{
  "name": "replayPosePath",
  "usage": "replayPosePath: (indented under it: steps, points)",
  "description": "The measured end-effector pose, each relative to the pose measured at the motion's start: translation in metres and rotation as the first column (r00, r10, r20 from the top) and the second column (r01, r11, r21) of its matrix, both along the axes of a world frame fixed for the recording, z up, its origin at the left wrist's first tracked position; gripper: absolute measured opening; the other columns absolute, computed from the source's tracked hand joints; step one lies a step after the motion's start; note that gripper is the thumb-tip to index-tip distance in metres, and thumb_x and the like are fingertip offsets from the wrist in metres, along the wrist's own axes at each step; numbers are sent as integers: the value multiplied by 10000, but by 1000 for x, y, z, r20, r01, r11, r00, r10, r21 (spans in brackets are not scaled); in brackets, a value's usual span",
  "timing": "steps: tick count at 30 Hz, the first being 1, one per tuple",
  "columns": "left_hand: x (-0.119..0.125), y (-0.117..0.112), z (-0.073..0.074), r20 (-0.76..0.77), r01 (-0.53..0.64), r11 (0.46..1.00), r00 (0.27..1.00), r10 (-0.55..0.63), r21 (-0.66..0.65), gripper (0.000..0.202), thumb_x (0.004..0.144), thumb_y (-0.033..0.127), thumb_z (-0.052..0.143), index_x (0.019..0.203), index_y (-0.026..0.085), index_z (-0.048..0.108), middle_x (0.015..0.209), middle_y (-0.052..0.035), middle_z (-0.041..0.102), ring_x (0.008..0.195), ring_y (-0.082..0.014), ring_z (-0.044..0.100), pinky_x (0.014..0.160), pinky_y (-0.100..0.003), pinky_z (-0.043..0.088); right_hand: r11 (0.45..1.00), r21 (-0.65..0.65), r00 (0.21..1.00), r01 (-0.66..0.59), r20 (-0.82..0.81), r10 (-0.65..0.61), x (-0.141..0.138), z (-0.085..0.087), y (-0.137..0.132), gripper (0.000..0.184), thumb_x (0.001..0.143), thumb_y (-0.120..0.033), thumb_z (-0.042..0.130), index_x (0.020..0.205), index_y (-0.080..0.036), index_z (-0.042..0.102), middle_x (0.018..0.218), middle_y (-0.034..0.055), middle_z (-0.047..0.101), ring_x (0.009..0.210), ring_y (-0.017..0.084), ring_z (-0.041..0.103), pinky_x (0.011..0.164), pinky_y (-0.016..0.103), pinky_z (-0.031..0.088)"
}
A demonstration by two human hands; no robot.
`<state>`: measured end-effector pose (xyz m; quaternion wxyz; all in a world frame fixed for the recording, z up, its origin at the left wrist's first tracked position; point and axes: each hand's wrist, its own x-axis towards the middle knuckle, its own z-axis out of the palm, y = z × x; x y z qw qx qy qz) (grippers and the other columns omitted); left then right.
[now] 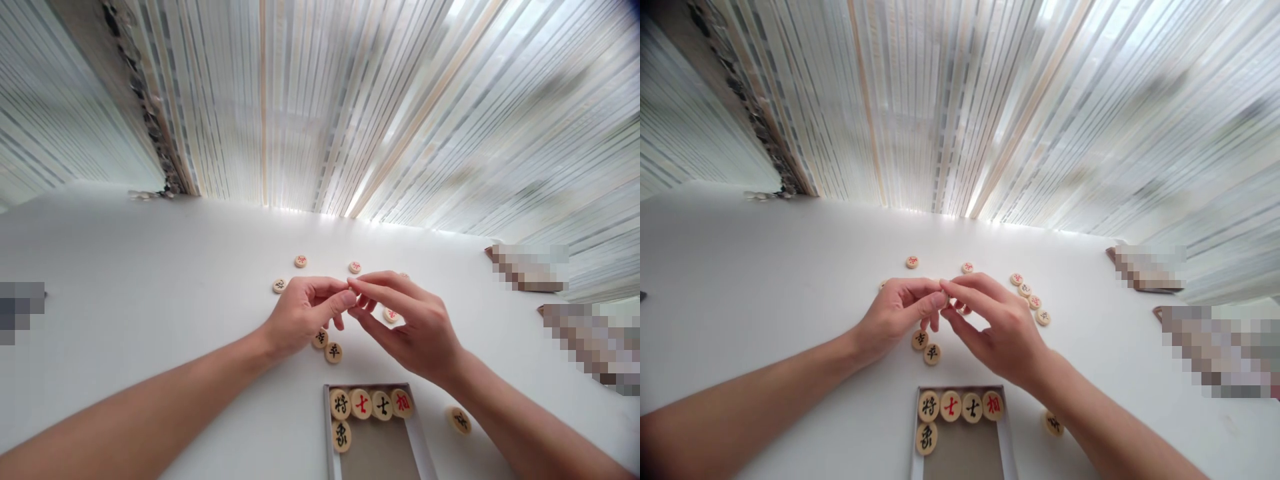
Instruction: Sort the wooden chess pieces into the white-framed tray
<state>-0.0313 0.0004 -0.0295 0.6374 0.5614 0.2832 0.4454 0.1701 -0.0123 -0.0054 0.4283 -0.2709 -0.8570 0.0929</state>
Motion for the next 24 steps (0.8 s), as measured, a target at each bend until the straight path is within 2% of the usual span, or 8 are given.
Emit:
replayPosePath:
  steps: [5,9,11,14,19,24]
  points:
    - [0,-3,3,-22,18,999,1000,-17,33,469,905,582,757,738,143,755,729,-53,705,609,-132,622,583,-246,488,999,48,999,25,31,-27,-2,6,-4,378,941,-58,728,1276,-234,736,1054,73,771,784,154,732,689,291,647]
    - [-2,-4,1,14,-27,999,1000,27,-29,474,936,584,676,865,130,792,829,-98,766,636,-161,672,586,-267,492,996,35,995,86,43,-88,0,14,-12,312,926,-82,739,1215,-201,740,979,73,771,692,150,709,631,295,617]
    - [-2,-3,-2,54,-91,992,994,96,-88,455,940,546,650,920,118,803,836,-110,786,622,-164,675,598,-278,512,993,-17,992,114,47,-113,5,17,-19,299,919,-89,752,1194,-205,730,933,60,762,682,153,706,640,305,606]
    - [-1,-1,-6,69,-163,980,983,171,-112,407,928,484,650,874,112,806,779,-107,785,592,-161,669,588,-278,523,978,-137,988,155,43,-151,20,21,-36,297,910,-111,782,1171,-239,720,899,41,758,696,168,707,693,339,606]
    - [1,0,-8,67,-180,981,980,185,-77,368,919,419,649,798,112,811,718,-103,775,577,-159,675,558,-262,534,940,-295,984,172,88,-153,51,24,-70,354,920,-114,779,1232,-271,718,943,50,751,730,180,692,692,349,592]
    - [4,0,-8,64,-202,977,976,207,-70,337,907,381,650,767,120,810,676,-88,761,561,-156,676,530,-250,539,921,-331,970,205,194,-146,62,24,-100,338,936,-134,766,1237,-272,701,883,30,726,684,165,665,708,337,599]
